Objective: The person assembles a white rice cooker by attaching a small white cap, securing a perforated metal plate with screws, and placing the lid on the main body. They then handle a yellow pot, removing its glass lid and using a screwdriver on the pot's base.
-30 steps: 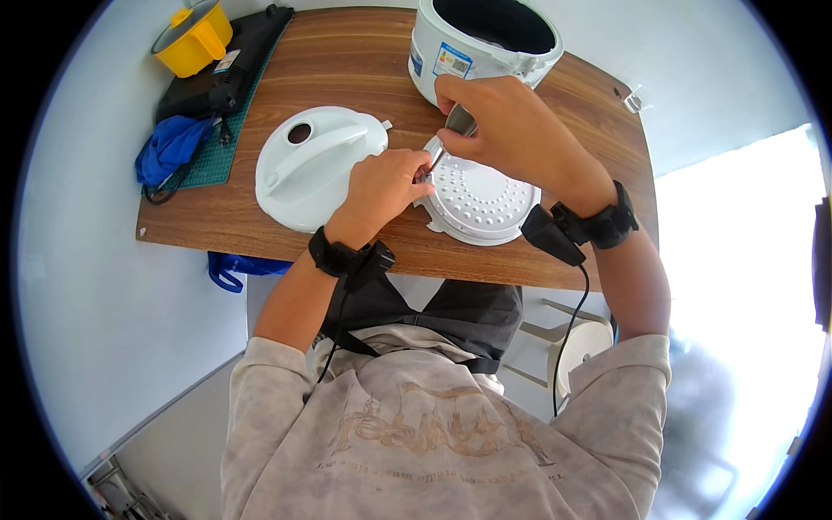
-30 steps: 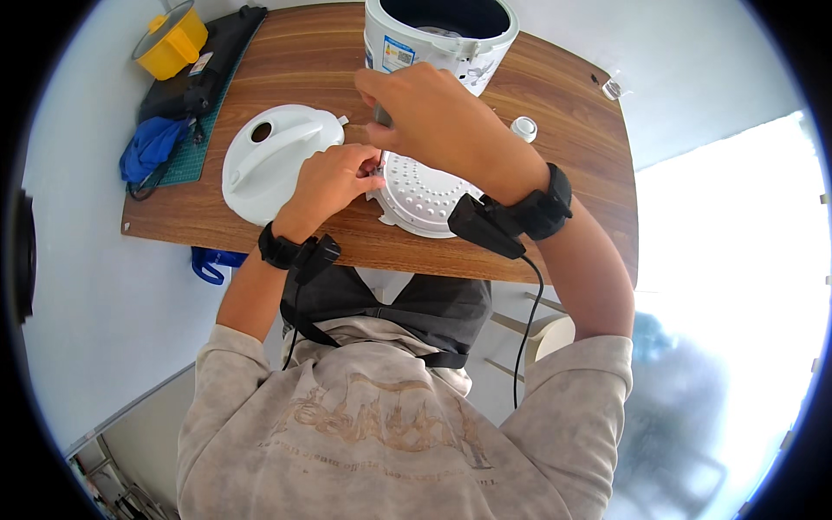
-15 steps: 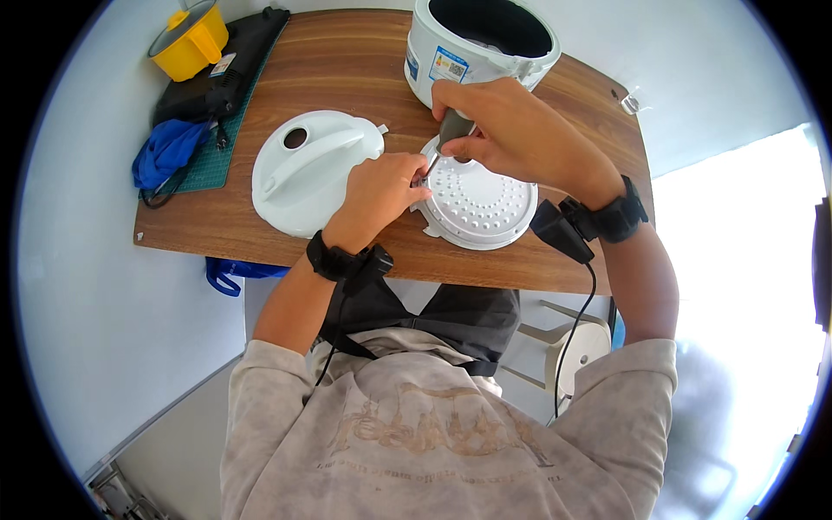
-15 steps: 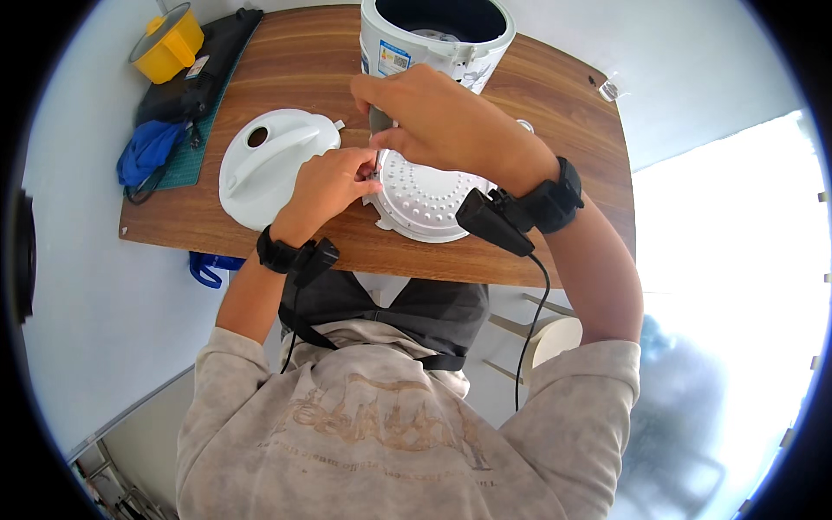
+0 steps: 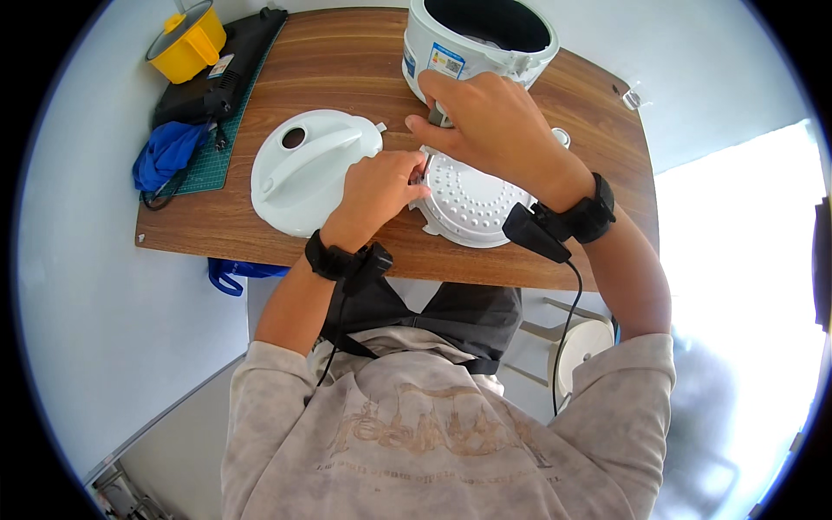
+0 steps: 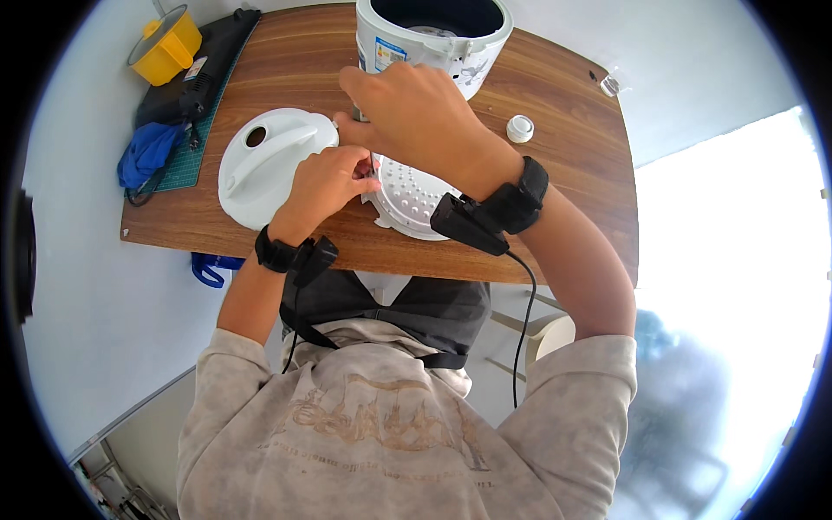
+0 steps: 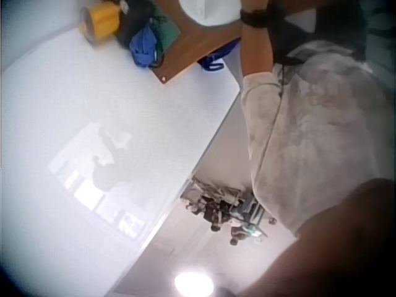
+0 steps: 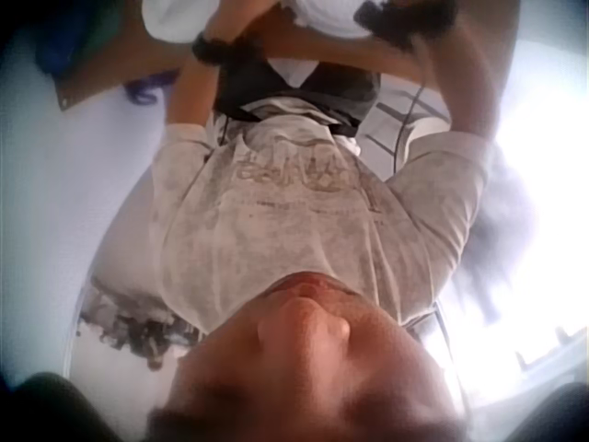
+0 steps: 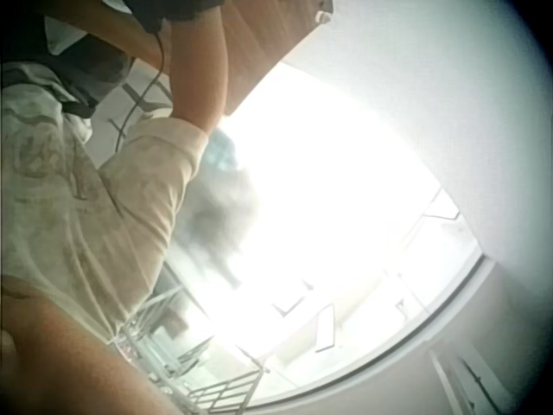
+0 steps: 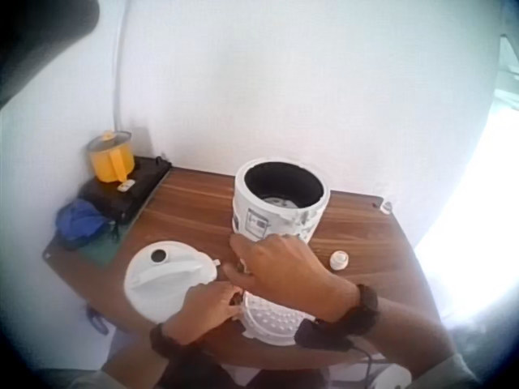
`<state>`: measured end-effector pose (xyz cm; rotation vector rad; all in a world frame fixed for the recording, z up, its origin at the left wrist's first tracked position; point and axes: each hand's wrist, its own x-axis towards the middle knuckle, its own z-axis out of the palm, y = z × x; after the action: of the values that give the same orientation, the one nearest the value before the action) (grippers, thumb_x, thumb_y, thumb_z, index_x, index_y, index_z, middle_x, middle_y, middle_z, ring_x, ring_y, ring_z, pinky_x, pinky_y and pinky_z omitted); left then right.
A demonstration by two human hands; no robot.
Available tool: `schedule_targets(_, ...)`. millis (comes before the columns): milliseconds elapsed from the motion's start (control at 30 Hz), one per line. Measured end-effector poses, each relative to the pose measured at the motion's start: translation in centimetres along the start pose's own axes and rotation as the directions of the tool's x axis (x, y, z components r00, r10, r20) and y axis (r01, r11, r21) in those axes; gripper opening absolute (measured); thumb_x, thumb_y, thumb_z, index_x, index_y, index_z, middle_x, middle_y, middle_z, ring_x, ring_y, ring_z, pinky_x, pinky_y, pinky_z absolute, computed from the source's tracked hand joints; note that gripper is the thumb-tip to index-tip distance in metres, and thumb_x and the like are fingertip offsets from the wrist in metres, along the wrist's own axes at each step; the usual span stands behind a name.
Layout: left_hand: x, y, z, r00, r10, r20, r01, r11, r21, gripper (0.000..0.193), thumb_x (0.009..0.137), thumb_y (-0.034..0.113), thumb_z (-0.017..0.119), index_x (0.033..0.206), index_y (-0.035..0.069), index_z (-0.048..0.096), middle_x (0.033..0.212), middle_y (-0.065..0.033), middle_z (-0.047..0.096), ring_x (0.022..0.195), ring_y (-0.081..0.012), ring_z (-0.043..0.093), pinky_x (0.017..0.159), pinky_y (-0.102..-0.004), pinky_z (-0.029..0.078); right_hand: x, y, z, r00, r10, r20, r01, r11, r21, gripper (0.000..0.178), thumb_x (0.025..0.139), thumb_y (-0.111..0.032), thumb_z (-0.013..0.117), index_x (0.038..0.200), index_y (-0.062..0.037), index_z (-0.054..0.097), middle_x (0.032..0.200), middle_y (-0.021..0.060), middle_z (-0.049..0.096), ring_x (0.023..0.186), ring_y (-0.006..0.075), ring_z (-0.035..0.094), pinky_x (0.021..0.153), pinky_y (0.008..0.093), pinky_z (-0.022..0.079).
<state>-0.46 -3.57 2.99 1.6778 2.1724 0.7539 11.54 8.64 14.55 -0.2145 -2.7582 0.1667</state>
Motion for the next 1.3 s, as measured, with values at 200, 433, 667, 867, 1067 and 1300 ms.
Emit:
schedule_targets(200, 0.3, 0.1, -0.2, 1.000, -0.012, 0.013, 0.012, 1.000, 0.002, 0.027, 0.080, 0.032, 0.080, 0.096, 0.012, 0.071, 0.084, -0.0029, 0.074, 0.081, -0.0220, 0.071, 0.069, -0.0352, 0.053, -0.2, -0.7, 0.0, 0.988, -0.058, -0.140, 0.070, 0.994, 0.086, 0.027, 0.088, -0.023, 0.069, 0.098, -0.0003, 0.060, 0.088, 0.0148, 0.060, 0.067, 0.0309, 0.064, 0.058, 0.0409, 0.053)
schedule_targets(433, 0.3, -0.4, 0.6, 1.000, -0.002, 0.006, 0.003, 0.999, -0.052, 0.023, 0.079, 0.028, 0.080, 0.091, 0.013, 0.067, 0.085, -0.0002, 0.072, 0.080, -0.0252, 0.069, 0.064, -0.0381, 0.051, -0.9, -0.4, -0.7, 0.982, -0.164, -0.090, 0.177, 0.969, 0.174, 0.022, 0.092, -0.010, 0.062, 0.111, -0.0003, 0.060, 0.103, 0.0143, 0.059, 0.084, 0.0324, 0.065, 0.070, 0.0406, 0.055)
schedule_targets(667, 0.1, -0.2, 0.3, 1.000, -0.010, 0.006, 0.010, 1.000, -0.013, 0.025, 0.080, 0.029, 0.081, 0.094, 0.011, 0.070, 0.086, -0.0020, 0.074, 0.081, -0.0235, 0.071, 0.067, -0.0364, 0.052, -0.8, 0.0, -3.1, 0.984, -0.144, 0.102, 0.131, 0.984, 0.119, 0.023, 0.091, -0.009, 0.066, 0.111, 0.0010, 0.062, 0.100, 0.0200, 0.068, 0.086, 0.0357, 0.068, 0.071, 0.0425, 0.053)
schedule_targets(867, 0.1, -0.4, 0.6, 1.000, -0.018, -0.003, 0.017, 0.999, -0.042, 0.022, 0.081, 0.028, 0.080, 0.092, 0.012, 0.070, 0.085, -0.0012, 0.074, 0.080, -0.0228, 0.071, 0.066, -0.0352, 0.052, -0.2, 0.3, -3.6, 0.980, -0.115, 0.165, 0.072, 0.967, 0.245, 0.019, 0.089, -0.009, 0.069, 0.104, 0.0019, 0.065, 0.078, 0.0195, 0.069, 0.076, 0.0384, 0.068, 0.069, 0.0430, 0.052)
schedule_targets(1067, 0.0, -0.1, 0.6, 1.000, -0.021, -0.010, 0.021, 1.000, -0.011, 0.022, 0.080, 0.028, 0.081, 0.091, 0.012, 0.070, 0.085, -0.0013, 0.074, 0.080, -0.0225, 0.071, 0.066, -0.0350, 0.052, -0.4, 0.7, -2.9, 0.989, -0.114, 0.093, 0.095, 0.979, 0.182, 0.030, 0.090, -0.022, 0.071, 0.096, 0.0055, 0.063, 0.069, 0.0214, 0.066, 0.070, 0.0400, 0.066, 0.063, 0.0446, 0.051)
schedule_targets(1300, 0.2, 0.0, 0.6, 1.000, -0.014, 0.004, 0.014, 1.000, 0.022, 0.025, 0.078, 0.029, 0.082, 0.093, 0.014, 0.069, 0.088, -0.0009, 0.073, 0.082, -0.0249, 0.070, 0.066, -0.0374, 0.052, -0.6, 1.1, -2.8, 0.992, -0.084, 0.095, 0.069, 0.987, 0.145, 0.041, 0.091, -0.033, 0.071, 0.092, 0.0069, 0.062, 0.063, 0.0231, 0.062, 0.066, 0.0406, 0.064, 0.061, 0.0452, 0.049)
